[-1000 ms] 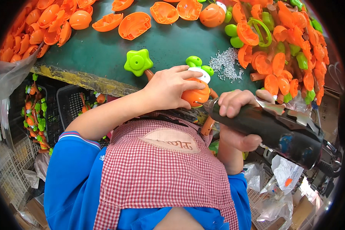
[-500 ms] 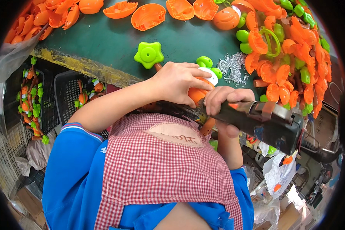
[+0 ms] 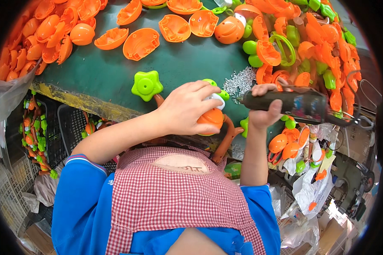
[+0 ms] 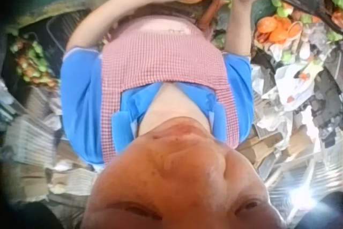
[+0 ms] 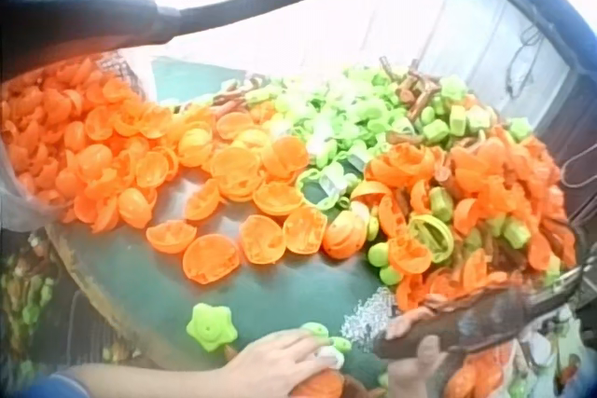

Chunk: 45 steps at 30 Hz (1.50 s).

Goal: The person assembles small plastic toys by joining orange and green halves, inserting screws, and tightening them with a power drill. The person repeatedly picks parts from piles on the table, aligns them, and secures them before placing the finished units aside.

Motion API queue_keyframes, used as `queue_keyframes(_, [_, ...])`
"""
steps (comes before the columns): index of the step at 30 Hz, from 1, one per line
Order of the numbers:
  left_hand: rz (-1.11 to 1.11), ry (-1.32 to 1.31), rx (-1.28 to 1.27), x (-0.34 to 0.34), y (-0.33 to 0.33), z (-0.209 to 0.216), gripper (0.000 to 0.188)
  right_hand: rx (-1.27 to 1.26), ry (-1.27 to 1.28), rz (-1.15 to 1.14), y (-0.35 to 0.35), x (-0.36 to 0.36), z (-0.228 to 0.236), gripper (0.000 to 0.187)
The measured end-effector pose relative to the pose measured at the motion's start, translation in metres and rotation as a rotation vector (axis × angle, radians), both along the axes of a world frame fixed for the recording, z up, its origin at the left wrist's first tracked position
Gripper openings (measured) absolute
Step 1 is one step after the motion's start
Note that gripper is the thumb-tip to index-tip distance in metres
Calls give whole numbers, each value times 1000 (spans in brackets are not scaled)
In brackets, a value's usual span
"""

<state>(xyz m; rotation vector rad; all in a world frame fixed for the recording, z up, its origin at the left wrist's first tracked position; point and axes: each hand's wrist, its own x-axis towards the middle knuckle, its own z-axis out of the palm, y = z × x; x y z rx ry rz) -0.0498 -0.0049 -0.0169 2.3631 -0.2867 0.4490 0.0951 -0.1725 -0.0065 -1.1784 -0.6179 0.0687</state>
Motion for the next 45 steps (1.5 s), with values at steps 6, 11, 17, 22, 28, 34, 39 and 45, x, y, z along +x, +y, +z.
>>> queue_keyframes(6, [19, 47, 55, 52, -3, -12, 21, -8, -22, -88, -4, 8, -10, 75])
queue_keyframes(11, [-30, 168, 110, 102, -19, -18, 10, 71, -37, -8, -14, 18, 8, 74])
queue_keyframes(17, [-108, 27, 181, 115, -16, -34, 12, 77, -53, -111, -23, 19, 11, 70])
queue_keyframes(22, [-171, -51, 197, 106, -12, -22, 12, 210, -59, 4, -17, 7, 25, 81])
queue_keyframes(28, [-63, -216, 232, 61, -8, -8, 16, 240, -72, 110, -4, -19, 46, 87])
queue_keyframes(34, [-33, -275, 100, 30, 5, -11, 18, 248, -10, 189, 9, -36, 48, 90])
queue_keyframes(39, [35, -198, 27, 13, 3, -12, 19, 228, -4, 207, 15, -47, 50, 90])
queue_keyframes(45, [56, -130, -38, -8, 9, -4, 28, 260, 84, 239, 20, -54, 51, 85])
